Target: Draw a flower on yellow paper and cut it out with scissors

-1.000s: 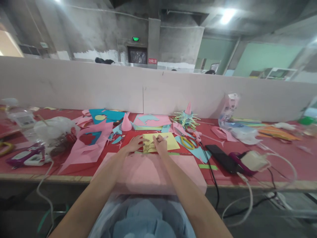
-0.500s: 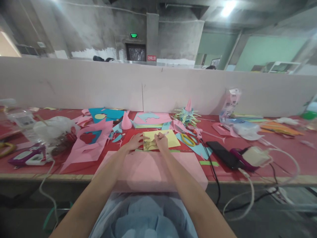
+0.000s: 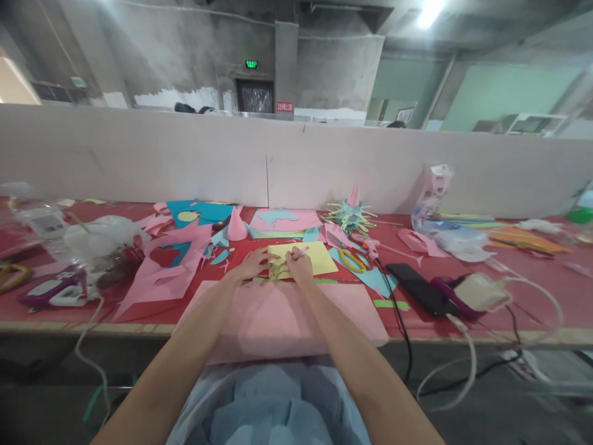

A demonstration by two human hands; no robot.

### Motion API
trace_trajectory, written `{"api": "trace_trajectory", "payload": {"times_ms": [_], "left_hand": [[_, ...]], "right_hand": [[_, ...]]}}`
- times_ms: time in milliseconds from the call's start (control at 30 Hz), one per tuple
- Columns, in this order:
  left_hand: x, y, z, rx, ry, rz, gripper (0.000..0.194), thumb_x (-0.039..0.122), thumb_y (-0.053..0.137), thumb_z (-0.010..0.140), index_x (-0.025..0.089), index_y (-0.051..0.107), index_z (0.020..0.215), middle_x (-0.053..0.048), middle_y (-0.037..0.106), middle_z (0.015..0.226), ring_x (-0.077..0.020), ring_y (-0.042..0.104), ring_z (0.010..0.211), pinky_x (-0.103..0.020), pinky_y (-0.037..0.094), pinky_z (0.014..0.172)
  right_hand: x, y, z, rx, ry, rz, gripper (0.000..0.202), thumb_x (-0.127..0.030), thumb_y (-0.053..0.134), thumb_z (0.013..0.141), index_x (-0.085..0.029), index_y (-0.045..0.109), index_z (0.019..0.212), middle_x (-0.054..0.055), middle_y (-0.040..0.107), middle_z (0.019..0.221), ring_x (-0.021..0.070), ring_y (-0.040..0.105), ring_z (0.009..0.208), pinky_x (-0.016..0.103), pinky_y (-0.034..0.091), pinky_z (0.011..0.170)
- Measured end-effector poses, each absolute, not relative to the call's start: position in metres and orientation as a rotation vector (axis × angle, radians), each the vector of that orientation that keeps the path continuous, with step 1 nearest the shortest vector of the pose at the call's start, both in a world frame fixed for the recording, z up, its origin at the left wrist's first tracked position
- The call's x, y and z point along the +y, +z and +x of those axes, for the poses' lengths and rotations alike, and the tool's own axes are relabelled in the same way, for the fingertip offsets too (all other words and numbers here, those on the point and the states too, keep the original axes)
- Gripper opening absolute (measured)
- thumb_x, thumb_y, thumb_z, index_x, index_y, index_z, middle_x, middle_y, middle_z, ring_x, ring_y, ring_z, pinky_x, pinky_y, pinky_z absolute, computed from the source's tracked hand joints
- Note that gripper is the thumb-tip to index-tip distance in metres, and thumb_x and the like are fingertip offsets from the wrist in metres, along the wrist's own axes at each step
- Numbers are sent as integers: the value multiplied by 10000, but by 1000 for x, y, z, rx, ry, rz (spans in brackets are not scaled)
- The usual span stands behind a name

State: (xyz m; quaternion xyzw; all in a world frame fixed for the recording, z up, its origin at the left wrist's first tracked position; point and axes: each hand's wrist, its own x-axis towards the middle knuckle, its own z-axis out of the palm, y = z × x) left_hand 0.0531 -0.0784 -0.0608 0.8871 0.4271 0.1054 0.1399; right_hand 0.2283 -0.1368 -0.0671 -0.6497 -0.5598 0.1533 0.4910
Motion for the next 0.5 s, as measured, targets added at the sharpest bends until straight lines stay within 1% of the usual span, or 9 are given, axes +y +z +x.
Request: {"api": "trace_trajectory", "payload": {"times_ms": [133, 267, 400, 500], "left_hand": [[-75, -64, 53, 1228, 334, 2570, 368, 317, 443, 897, 387, 496, 1254, 18, 324, 1441, -217, 262, 1340, -459, 166, 1104], [-73, -66, 54, 1222, 361, 2575, 360, 324, 465, 886, 379, 520, 1238, 20, 365, 1413, -218, 314, 1309, -433, 207, 1099], [-73, -65, 55, 1221, 344, 2566, 372, 327, 466, 885, 378, 510, 1250, 9, 357, 1419, -224, 303, 1315, -452, 192, 1099], [-76, -63, 54, 1232, 318, 2564, 378, 326, 445, 895, 387, 488, 1266, 12, 336, 1433, -225, 271, 1334, -468, 172, 1100]], "right_hand": [[-134, -69, 228, -1348, 306, -1599, 223, -297, 422, 753, -231, 306, 574, -41, 555, 473, 144, 558, 551, 207, 328, 493], [-133, -69, 229, -1324, 289, -1620, 203, -256, 426, 721, -234, 312, 555, -35, 524, 445, 151, 556, 555, 212, 330, 496], [-135, -66, 231, -1290, 290, -1605, 210, -260, 422, 709, -237, 304, 537, -42, 481, 416, 153, 553, 546, 215, 336, 497], [-138, -64, 232, -1233, 318, -1572, 231, -291, 423, 719, -237, 299, 531, -40, 518, 441, 146, 553, 549, 212, 355, 506]]}}
